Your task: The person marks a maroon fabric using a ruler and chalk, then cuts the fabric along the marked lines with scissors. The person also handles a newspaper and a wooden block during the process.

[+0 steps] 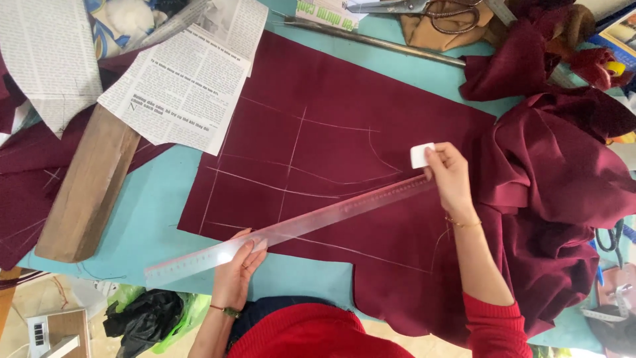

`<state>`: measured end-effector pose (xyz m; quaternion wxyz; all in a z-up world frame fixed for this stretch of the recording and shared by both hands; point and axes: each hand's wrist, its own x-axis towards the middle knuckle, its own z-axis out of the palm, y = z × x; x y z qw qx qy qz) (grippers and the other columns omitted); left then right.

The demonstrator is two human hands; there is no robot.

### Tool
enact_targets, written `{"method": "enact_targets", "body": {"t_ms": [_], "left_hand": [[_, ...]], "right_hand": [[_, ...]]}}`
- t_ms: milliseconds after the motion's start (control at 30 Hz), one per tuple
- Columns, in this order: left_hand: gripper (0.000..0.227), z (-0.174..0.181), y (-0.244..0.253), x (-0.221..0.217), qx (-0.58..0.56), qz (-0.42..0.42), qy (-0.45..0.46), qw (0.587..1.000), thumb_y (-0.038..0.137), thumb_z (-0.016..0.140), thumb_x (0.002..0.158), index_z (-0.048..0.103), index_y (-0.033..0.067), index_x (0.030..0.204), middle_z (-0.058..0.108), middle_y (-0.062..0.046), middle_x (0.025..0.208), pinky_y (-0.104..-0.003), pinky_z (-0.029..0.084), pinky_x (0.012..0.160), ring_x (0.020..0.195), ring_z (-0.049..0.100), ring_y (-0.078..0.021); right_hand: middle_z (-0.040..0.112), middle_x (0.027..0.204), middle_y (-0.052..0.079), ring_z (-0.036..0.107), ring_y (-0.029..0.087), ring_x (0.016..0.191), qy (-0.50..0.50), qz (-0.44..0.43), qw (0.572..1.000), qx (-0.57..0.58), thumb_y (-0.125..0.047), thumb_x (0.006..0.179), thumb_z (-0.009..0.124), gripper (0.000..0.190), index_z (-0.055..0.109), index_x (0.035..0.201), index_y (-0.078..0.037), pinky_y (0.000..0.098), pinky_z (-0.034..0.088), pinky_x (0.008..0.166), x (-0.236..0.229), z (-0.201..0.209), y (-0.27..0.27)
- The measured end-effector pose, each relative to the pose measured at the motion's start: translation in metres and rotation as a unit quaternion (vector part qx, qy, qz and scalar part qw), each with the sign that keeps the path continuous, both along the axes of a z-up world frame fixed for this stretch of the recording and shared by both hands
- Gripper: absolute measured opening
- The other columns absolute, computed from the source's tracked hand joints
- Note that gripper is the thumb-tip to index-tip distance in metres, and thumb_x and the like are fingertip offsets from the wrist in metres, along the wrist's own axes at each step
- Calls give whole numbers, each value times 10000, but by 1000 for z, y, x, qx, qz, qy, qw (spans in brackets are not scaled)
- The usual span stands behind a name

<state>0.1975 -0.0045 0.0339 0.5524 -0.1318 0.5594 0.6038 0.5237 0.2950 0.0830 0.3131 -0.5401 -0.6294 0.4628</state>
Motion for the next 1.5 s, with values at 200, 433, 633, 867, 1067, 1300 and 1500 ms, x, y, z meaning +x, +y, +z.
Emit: {"method": "enact_targets", "body": {"t_ms": [200,433,633,867,1067,1300,1500], "left_hand": [[465,-9,-3,11,-12,43,16,999,44,670,885,594,21,1344,716,-198,1139,-410,566,974,1057,712,-326],[367,-11,-2,22,-1,18,161,987,105,687,902,628,7,1251,733,-188,1082,-411,625,901,987,749,-298],[345,-2,2,28,-16,-25,216,976,139,660,946,633,39,1275,755,-174,1026,-349,626,758,938,792,-348],[283,-4,2,29,-17,-30,260,965,174,671,941,682,10,1171,739,-104,1080,-349,647,713,876,801,-327],[198,-3,7,27,-16,-28,289,957,183,696,917,719,-7,968,661,-41,1267,-347,655,702,811,802,-331],[286,-19,8,24,12,-3,269,963,139,708,923,652,35,1183,732,-104,902,-349,654,751,807,801,-340],[253,-26,12,19,36,6,278,960,115,706,917,640,8,1136,706,-100,1066,-374,670,742,790,786,-339]], "right_hand": [[727,843,122,759,194,752,60,19,995,-75,16,948,709,203,563,1053,-79,197,596,708,11,-1,-1],[754,943,-26,650,144,733,-279,232,904,226,-180,991,700,99,729,1039,-99,314,503,852,14,7,0],[690,768,-23,626,147,666,-292,337,840,308,-184,1003,667,88,700,966,-111,323,488,859,16,-4,7],[623,769,-48,573,166,709,-358,397,775,337,-191,1040,607,168,624,876,-155,327,449,753,17,-8,12],[527,694,-17,489,166,624,-398,405,729,382,-29,975,666,254,538,786,-141,336,484,650,14,-12,9],[502,683,4,475,188,622,-373,438,740,348,1,974,617,259,505,780,-129,357,487,692,3,-19,6],[471,669,13,458,196,599,-326,449,758,344,45,954,613,279,481,768,-115,359,487,670,-12,-28,-5]]}}
